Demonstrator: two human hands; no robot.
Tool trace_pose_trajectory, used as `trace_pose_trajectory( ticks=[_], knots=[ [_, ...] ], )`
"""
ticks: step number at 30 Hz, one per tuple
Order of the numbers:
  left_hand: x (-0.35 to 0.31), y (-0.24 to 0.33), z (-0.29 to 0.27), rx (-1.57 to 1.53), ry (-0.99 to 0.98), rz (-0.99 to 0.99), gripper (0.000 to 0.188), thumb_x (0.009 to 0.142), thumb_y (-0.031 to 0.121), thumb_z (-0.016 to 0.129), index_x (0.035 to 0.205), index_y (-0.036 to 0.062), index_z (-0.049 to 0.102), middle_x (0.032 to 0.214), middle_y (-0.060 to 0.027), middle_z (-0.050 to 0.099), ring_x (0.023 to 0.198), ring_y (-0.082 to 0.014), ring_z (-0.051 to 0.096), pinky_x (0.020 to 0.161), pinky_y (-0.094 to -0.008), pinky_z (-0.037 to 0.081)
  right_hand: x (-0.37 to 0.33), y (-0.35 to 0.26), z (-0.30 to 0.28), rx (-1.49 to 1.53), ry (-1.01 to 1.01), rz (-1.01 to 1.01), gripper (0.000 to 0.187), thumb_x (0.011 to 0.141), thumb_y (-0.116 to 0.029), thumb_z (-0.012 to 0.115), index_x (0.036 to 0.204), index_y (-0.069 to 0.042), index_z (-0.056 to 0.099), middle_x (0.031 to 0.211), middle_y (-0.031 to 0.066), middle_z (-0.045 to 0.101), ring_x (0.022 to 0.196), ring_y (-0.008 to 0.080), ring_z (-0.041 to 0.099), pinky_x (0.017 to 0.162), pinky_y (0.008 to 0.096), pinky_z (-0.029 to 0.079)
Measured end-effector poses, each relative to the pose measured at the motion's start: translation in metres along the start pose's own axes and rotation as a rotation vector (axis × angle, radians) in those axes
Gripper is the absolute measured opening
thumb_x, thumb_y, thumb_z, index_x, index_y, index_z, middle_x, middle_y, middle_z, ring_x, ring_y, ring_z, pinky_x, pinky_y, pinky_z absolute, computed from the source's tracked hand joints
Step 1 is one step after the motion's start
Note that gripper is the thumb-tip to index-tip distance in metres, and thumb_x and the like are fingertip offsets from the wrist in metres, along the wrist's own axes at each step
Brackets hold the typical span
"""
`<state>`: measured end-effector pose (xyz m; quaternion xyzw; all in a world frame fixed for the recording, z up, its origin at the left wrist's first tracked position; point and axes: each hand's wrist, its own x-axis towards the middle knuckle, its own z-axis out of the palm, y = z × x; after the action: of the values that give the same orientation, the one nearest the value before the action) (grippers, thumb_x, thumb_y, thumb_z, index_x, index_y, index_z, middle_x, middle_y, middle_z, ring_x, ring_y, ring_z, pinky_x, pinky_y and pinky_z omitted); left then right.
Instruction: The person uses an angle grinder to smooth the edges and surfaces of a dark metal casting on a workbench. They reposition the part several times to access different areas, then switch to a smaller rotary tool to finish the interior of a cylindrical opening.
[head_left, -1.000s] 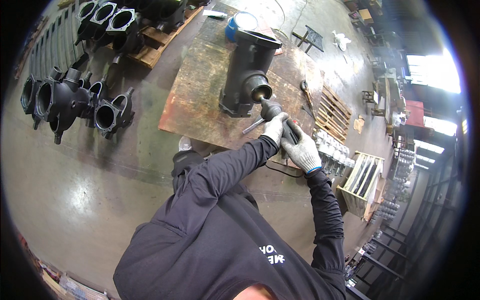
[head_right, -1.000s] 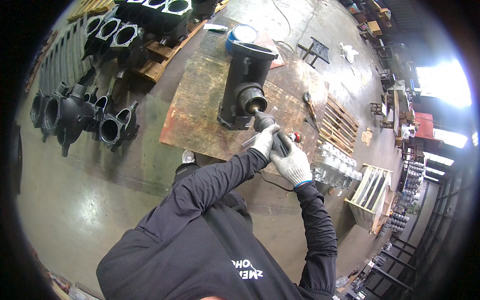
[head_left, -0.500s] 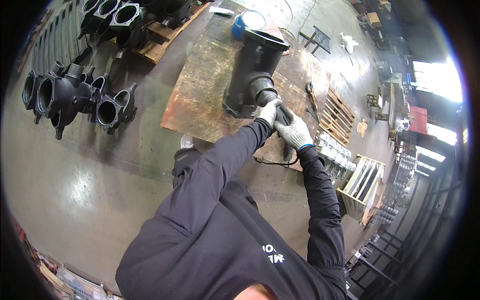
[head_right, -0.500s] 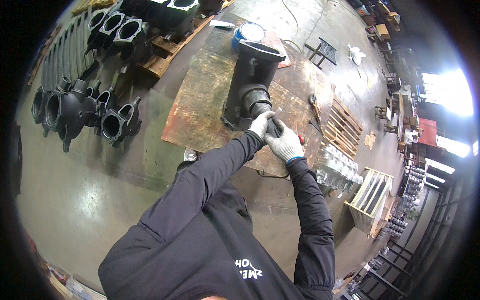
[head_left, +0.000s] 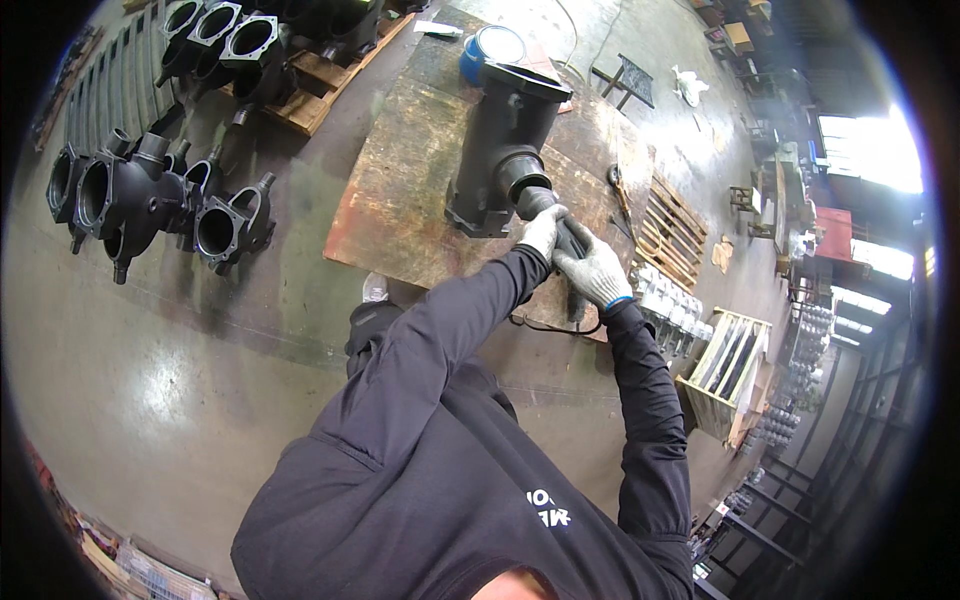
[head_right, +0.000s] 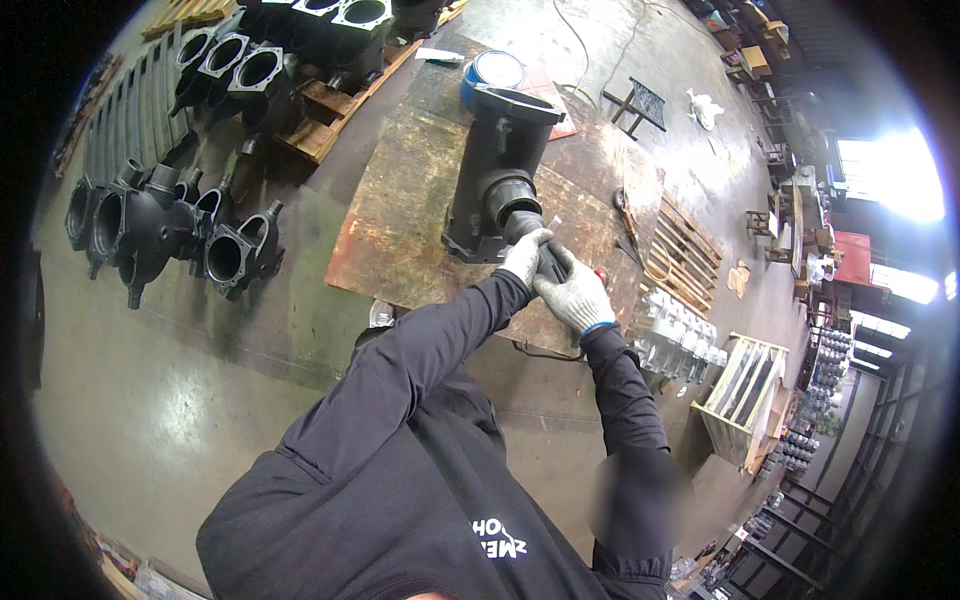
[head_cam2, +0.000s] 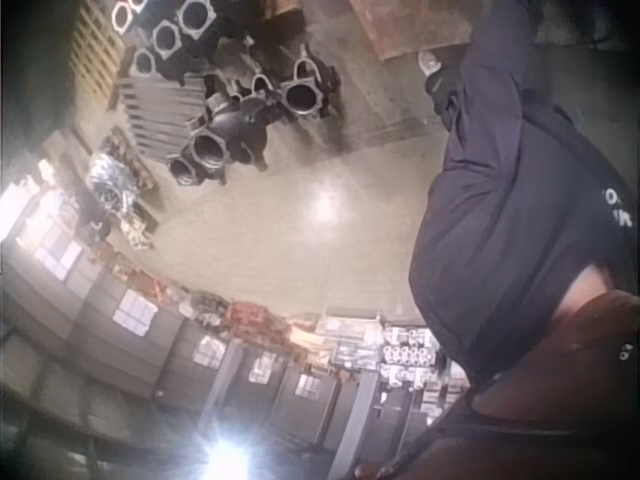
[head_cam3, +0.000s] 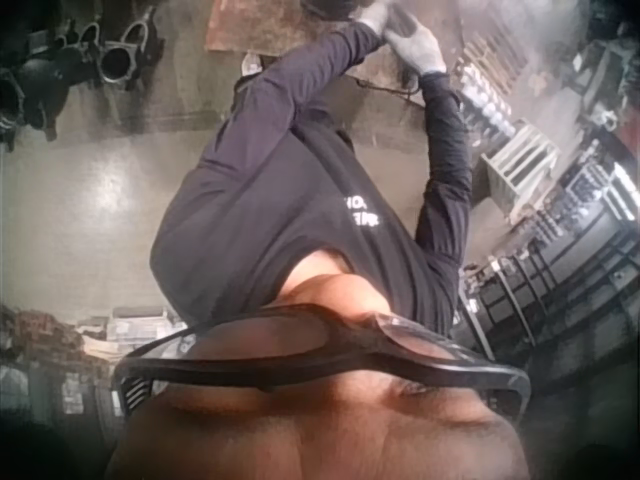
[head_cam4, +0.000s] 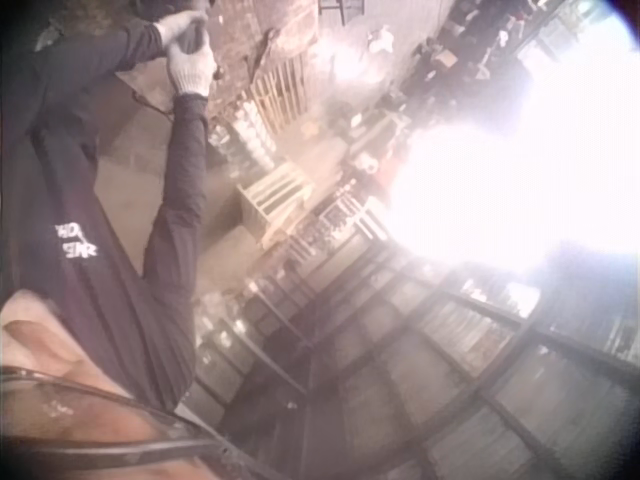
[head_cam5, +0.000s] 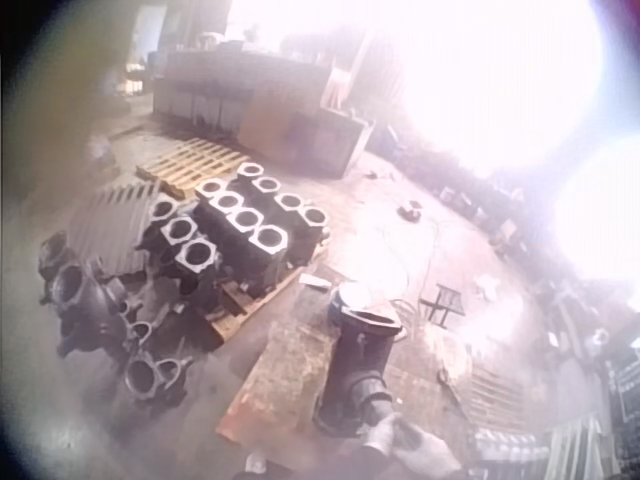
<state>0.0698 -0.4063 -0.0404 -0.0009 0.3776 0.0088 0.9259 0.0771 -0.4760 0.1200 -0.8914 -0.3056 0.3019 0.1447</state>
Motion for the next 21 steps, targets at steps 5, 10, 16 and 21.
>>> trace_pose_trajectory(
  ticks=[5, 10, 16, 21],
  knots=[
    [-0.007, -0.035, 0.005, 0.000, 0.114, 0.059, 0.025, 0.095, 0.027, 0.066, 0.103, 0.0030, 0.061, 0.089, -0.0126, 0.068, 0.075, -0.0286, 0.069, 0.075, -0.0437, 0.059, -0.033, 0.002, -0.012, -0.092, 0.041, 0.048, 0.073, 0.084, -0.037, 0.075, 0.147, -0.007, 0.054, 0.128, 0.0246, 0.068, 0.118, 0.0362, 0.067, 0.101, 0.0406, 0.052],
    [-0.030, -0.047, 0.010, -0.066, -0.001, -0.032, 0.024, 0.095, 0.026, 0.066, 0.105, 0.0054, 0.058, 0.088, -0.0097, 0.065, 0.074, -0.0250, 0.066, 0.073, -0.0429, 0.058, -0.056, 0.000, -0.017, -0.021, 0.070, 0.014, 0.072, 0.083, -0.035, 0.077, 0.146, -0.008, 0.055, 0.126, 0.0257, 0.068, 0.117, 0.0369, 0.068, 0.100, 0.0410, 0.052],
    [-0.034, -0.039, 0.009, -0.059, -0.004, -0.012, 0.027, 0.094, 0.027, 0.067, 0.107, 0.0041, 0.059, 0.089, -0.0106, 0.065, 0.075, -0.0255, 0.066, 0.073, -0.0426, 0.058, -0.050, -0.007, -0.017, -0.047, 0.048, 0.022, 0.071, 0.084, -0.035, 0.076, 0.145, -0.006, 0.055, 0.127, 0.0254, 0.068, 0.118, 0.0360, 0.067, 0.101, 0.0398, 0.052],
    [-0.002, -0.011, 0.000, -0.007, -0.011, 0.019, 0.038, 0.093, 0.033, 0.066, 0.108, -0.0015, 0.061, 0.094, -0.0166, 0.068, 0.081, -0.0310, 0.068, 0.082, -0.0463, 0.056, -0.013, -0.007, -0.008, -0.056, 0.017, 0.025, 0.072, 0.083, -0.035, 0.076, 0.145, -0.004, 0.055, 0.129, 0.0243, 0.067, 0.119, 0.0337, 0.068, 0.102, 0.0380, 0.052]
  ],
)
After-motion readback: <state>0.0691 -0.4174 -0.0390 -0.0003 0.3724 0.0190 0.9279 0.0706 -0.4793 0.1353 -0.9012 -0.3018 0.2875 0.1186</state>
